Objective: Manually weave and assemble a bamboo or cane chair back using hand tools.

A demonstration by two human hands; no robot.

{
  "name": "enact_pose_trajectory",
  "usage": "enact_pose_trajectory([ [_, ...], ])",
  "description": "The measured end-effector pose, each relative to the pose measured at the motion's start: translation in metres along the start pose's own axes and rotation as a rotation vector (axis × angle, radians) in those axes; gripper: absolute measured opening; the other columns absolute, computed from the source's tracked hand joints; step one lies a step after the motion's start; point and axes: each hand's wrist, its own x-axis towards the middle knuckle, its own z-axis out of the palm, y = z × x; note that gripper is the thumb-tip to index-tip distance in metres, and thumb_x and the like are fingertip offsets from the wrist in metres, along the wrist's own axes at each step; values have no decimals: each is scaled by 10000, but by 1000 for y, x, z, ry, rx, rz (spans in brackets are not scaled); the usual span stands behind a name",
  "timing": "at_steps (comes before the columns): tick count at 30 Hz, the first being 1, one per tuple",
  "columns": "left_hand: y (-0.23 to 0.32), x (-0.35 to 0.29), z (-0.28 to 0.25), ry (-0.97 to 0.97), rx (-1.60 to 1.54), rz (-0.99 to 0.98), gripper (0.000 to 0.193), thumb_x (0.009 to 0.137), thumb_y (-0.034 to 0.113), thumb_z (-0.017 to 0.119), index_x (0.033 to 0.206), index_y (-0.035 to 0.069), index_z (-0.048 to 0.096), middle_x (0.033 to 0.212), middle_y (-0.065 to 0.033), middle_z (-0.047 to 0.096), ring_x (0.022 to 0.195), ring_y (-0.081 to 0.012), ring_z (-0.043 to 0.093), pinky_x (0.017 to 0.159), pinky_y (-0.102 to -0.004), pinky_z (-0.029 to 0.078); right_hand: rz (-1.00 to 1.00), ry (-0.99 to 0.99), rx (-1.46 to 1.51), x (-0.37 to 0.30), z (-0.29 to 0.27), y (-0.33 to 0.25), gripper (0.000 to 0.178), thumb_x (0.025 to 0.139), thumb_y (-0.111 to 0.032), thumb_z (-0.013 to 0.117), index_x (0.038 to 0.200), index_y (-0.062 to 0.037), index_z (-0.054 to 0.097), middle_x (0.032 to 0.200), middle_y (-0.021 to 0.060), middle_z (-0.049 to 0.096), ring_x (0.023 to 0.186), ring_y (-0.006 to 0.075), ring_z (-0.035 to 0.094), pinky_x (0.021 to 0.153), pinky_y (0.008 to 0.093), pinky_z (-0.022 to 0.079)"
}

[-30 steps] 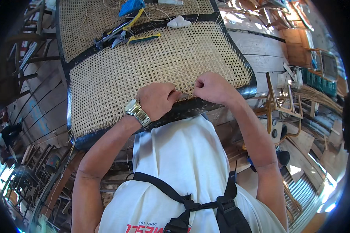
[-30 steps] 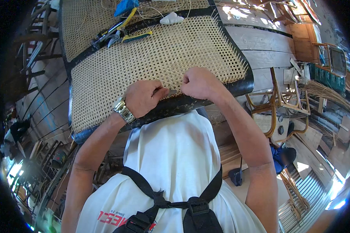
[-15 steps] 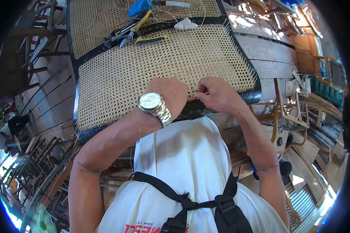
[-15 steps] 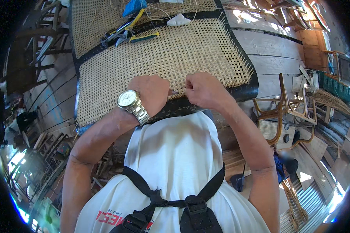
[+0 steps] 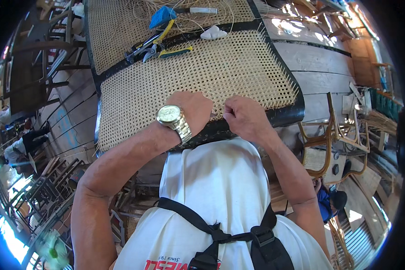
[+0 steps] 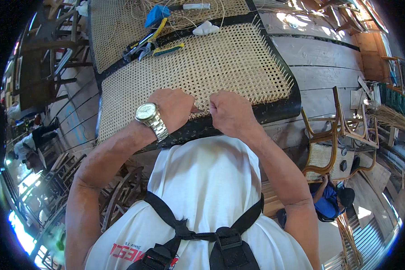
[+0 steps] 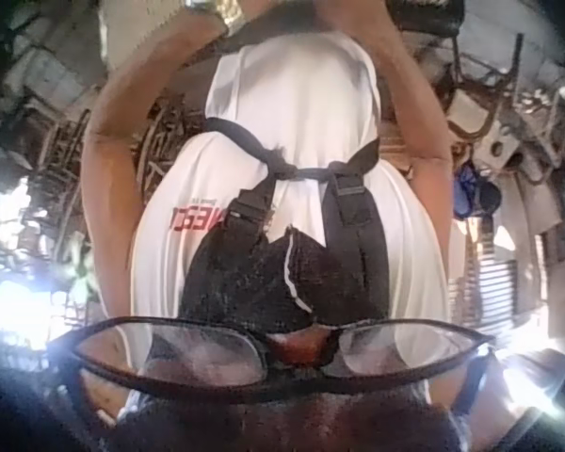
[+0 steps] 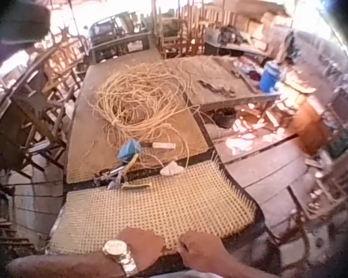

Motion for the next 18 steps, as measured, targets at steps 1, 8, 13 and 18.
enact_pose_trajectory([
  [1, 0, 0, -2, 0, 4, 1, 197, 834, 143, 556, 849, 55, 731, 828, -160, 703, 800, -311, 702, 681, -415, 563, 0, 4, 1, 0, 0, 1, 111, 784, -110, 603, 798, 0, 593, 773, 171, 596, 752, 340, 601, 681, 408, 477],
  [8, -11, 12, 1, -159, -39, -55, 262, 886, 319, 599, 882, 78, 704, 824, -184, 686, 801, -359, 676, 702, -454, 531, 48, -55, 42, 5, -8, 2, 133, 772, -139, 603, 798, -10, 623, 766, 168, 627, 725, 336, 621, 671, 407, 495],
  [13, -19, 16, 4, -178, -72, 6, 293, 908, 350, 575, 911, 81, 692, 819, -184, 685, 790, -374, 673, 689, -469, 526, 125, -182, -35, 15, -14, -5, 142, 745, -159, 604, 773, -27, 646, 729, 161, 644, 697, 335, 634, 658, 399, 505],
  [18, -12, 10, 0, -157, -47, -11, 262, 890, 288, 581, 912, 58, 703, 829, -195, 689, 810, -367, 681, 703, -456, 538, 80, -178, -44, 15, -12, 1, 141, 747, -168, 611, 778, -36, 651, 723, 150, 645, 696, 331, 635, 655, 414, 501],
])
